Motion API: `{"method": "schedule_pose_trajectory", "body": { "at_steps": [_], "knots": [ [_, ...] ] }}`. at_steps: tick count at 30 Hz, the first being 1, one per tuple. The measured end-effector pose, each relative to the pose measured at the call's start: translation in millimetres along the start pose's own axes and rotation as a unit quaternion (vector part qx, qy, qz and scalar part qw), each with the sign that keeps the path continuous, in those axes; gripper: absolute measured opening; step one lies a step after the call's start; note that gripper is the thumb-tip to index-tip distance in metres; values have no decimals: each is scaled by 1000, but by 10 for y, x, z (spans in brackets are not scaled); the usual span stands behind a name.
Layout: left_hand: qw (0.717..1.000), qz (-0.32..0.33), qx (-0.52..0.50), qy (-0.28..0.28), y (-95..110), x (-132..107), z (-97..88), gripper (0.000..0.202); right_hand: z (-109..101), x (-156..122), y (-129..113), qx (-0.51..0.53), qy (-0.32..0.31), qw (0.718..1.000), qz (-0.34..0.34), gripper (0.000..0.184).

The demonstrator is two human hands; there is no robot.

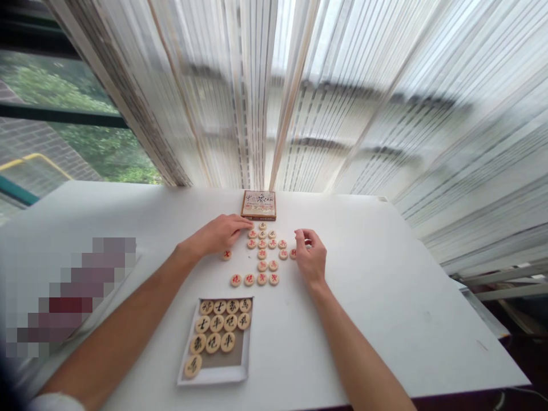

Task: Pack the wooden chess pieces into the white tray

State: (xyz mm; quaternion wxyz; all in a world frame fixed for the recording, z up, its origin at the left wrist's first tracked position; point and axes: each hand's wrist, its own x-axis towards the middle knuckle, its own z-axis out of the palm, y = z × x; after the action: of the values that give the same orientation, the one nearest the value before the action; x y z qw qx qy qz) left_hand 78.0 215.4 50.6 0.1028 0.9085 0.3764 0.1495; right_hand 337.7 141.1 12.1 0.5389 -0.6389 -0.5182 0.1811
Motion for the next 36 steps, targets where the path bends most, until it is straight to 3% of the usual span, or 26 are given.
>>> {"method": "schedule_pose_trajectory", "body": {
  "at_steps": [11,23,28,31,36],
  "knots": [
    [996,-87,26,8,-213,-122,-230,25,-42,-138,-178,-4,5,999,-46,26],
    [995,-86,-32,32,-219,-106,-115,17,-25,-308,-336,-3,-34,993,-116,21],
    [993,-48,-90,54,72,-136,-353,22,-27,-391,-412,8,-63,988,-139,17],
    [970,37,-227,76,387,-187,-446,24,-8,-443,-441,28,-81,985,-148,14],
    [956,84,-258,113,684,-404,-319,24,26,-541,-471,89,-158,972,-148,13]
  ]
}}
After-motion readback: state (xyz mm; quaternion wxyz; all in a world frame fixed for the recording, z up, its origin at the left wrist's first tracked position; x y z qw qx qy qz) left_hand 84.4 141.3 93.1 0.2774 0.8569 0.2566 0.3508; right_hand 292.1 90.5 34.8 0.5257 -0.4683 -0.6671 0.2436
